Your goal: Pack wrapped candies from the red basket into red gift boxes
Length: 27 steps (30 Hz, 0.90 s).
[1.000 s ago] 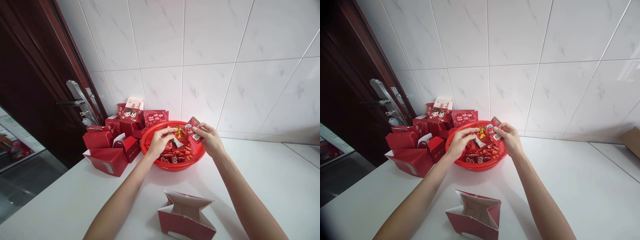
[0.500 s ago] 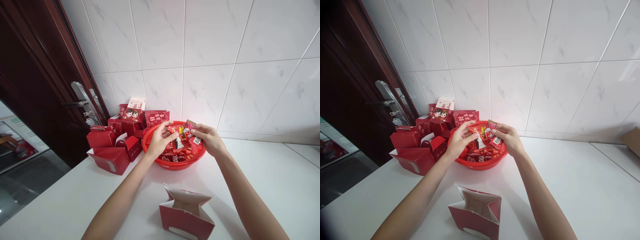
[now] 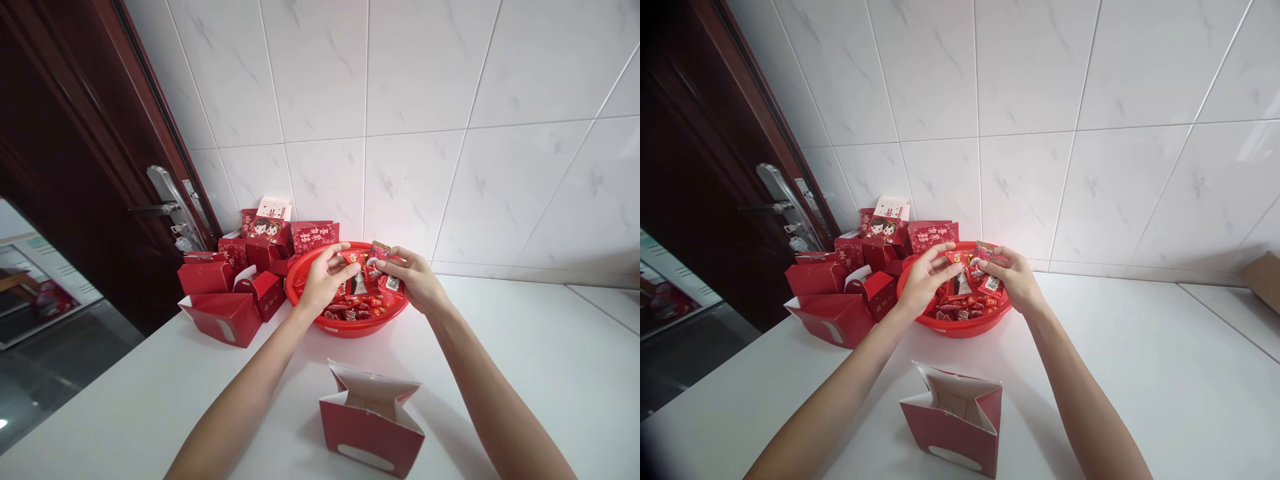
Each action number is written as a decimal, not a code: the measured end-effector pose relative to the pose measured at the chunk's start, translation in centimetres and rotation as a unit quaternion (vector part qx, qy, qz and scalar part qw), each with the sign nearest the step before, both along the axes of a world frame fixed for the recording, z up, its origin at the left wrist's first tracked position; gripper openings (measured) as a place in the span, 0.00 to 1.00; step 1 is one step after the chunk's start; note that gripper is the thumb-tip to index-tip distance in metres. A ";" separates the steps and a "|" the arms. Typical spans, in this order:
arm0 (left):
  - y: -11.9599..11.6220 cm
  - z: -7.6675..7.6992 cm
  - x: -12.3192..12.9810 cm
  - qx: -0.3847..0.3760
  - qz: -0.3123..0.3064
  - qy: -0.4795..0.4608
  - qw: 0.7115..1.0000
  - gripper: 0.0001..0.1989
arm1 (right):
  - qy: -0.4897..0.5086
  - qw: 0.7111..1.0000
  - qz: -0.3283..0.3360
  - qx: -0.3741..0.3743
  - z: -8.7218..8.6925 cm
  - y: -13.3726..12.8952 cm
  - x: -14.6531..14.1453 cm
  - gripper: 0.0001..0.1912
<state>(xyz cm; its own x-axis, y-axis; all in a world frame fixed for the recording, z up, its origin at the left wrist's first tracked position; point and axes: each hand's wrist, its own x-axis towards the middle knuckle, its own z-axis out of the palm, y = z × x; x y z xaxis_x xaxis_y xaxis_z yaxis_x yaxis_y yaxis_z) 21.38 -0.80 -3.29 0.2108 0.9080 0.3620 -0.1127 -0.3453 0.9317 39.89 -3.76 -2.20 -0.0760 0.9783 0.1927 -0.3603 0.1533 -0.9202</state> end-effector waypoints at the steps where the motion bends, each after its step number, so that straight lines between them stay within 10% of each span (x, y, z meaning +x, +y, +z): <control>1: 0.0 0.0 0.0 -0.002 -0.004 0.001 1.000 0.30 | 0.000 1.000 -0.002 0.004 0.1 -0.1 0.0 0.22; 10: -5.2 1.0 -4.6 0.093 0.010 0.035 0.995 0.10 | 0.031 0.997 -0.059 0.041 0.8 -0.6 0.4 0.24; 17: -12.6 1.0 -6.8 0.095 -0.069 0.263 0.958 0.15 | 0.075 0.994 -0.078 0.034 1.6 -0.8 0.7 0.24; 27: -13.0 -0.8 -5.7 0.079 -0.052 0.242 0.966 0.12 | 0.049 0.997 -0.058 0.014 1.2 -3.6 1.3 0.20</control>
<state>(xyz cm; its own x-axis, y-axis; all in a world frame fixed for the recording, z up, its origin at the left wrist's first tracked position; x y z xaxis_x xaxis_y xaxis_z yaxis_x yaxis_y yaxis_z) 15.70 -13.84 -4.11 0.4768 0.8146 0.3303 0.2821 -0.4977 0.8202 41.14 -7.33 -0.99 0.0584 0.9735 0.2211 -0.4265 0.2246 -0.8762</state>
